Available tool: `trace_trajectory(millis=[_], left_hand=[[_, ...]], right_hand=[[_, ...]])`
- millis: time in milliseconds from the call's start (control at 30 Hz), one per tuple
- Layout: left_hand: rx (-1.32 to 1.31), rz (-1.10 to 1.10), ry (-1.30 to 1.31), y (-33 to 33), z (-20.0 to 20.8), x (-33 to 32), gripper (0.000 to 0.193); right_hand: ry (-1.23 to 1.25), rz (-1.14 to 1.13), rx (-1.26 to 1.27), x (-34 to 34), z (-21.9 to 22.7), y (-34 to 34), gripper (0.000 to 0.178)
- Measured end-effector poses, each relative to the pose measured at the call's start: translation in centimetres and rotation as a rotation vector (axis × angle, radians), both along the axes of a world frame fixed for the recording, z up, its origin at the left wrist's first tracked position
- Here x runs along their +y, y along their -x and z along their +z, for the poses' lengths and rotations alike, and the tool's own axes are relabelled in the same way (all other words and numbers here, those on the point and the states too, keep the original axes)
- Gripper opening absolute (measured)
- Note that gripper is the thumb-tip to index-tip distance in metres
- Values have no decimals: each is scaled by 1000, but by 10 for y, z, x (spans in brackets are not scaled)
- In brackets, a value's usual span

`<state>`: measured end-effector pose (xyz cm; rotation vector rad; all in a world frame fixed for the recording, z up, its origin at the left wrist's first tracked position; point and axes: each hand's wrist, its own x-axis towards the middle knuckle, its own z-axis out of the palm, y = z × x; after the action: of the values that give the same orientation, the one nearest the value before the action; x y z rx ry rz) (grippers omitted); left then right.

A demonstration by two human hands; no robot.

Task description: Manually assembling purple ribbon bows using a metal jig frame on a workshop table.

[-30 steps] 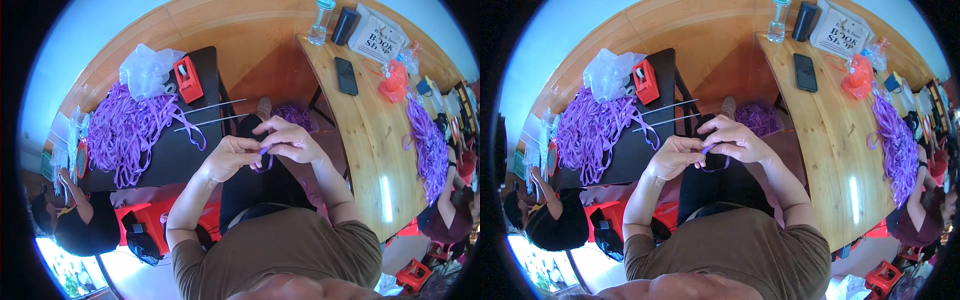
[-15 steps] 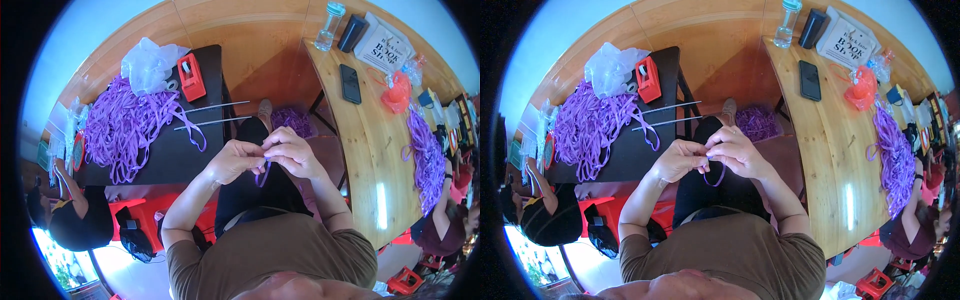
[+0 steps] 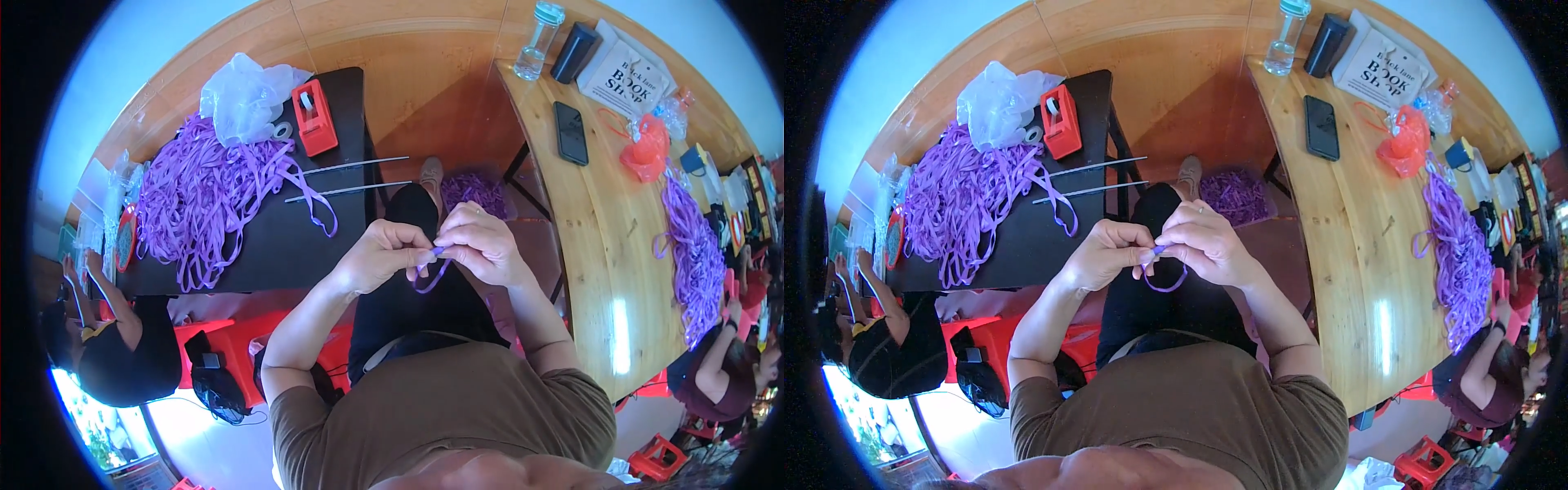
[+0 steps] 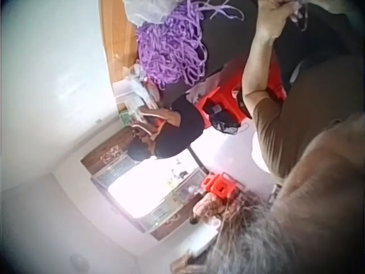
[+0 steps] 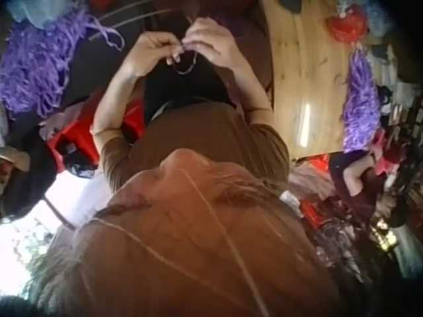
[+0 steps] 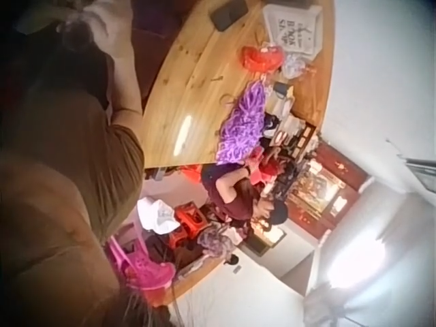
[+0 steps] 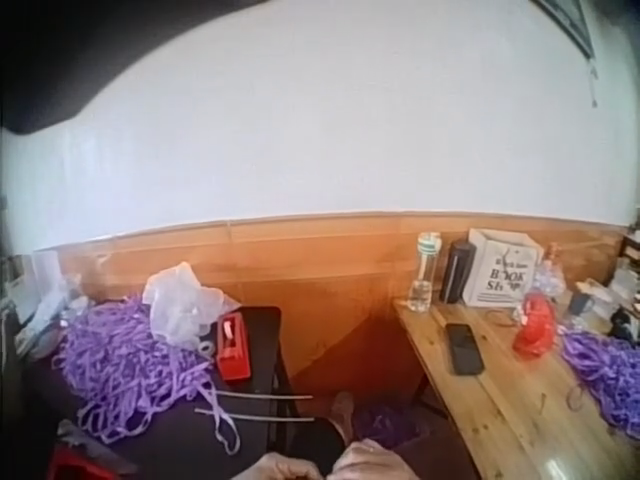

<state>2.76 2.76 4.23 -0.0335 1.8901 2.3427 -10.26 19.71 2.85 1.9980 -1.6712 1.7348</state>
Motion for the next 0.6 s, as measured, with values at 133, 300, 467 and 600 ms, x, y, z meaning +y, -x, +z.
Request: trace_trajectory(millis=[133,300,467,600], left_hand=[[-8,20,33,-2,-1,2,9],[313,159,496,-8,8,12,4],[574,340,794,-7,8,22,4],[125,320,300,-7,-15,26,7]], right_hand=[[30,-21,84,-2,3,0,14],[25,-12,89,-2,1,0,16],[-19,0,25,0,0,2,23],[-80,-182,89,3,-13,8,31]])
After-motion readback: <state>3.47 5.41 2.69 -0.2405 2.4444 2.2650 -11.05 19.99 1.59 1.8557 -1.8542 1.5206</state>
